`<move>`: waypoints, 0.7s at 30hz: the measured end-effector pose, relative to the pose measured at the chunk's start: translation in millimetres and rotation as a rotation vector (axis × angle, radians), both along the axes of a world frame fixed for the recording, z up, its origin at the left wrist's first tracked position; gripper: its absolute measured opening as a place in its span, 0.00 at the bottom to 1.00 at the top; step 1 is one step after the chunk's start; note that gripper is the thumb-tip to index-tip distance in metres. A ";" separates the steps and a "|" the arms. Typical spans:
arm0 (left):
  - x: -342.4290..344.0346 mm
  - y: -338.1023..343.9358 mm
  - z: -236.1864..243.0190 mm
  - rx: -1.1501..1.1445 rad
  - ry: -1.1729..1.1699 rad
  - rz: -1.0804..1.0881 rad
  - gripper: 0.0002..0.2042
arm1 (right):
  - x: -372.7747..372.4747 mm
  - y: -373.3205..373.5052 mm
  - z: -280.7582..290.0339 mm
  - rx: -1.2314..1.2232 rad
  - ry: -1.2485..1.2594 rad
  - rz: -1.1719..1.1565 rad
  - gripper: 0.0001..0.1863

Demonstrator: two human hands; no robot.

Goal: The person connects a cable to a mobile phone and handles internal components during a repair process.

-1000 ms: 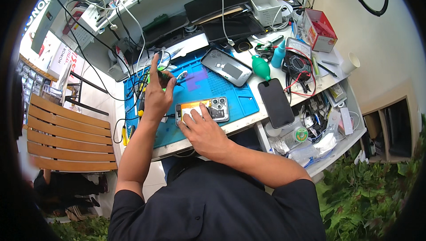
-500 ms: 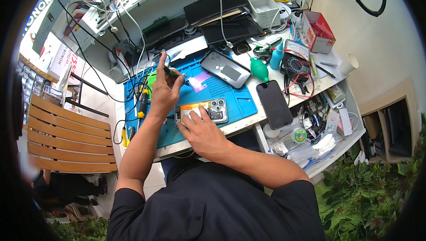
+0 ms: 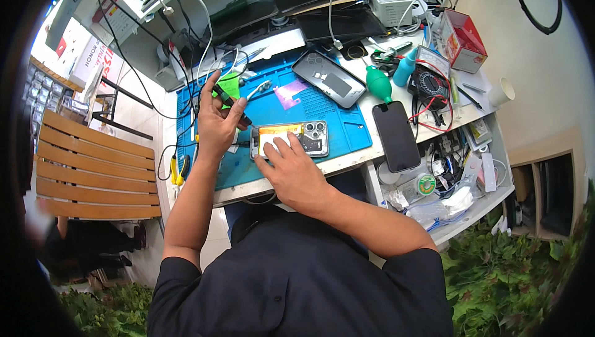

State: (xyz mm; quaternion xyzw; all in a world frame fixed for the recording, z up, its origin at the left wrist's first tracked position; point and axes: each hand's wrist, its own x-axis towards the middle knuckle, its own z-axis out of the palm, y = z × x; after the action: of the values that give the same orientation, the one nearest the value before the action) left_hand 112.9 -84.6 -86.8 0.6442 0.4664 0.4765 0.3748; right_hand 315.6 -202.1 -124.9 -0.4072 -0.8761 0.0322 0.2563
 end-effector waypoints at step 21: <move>-13.7 -14.4 -12.6 -0.081 -0.048 -0.022 0.40 | 0.0 0.5 3.3 -0.015 0.003 0.001 0.30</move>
State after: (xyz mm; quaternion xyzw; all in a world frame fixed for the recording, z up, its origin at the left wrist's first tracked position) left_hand 99.3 -99.1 -99.4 0.6219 0.4689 0.4684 0.4172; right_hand 315.5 -201.7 -121.6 -0.4086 -0.8756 0.0395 0.2547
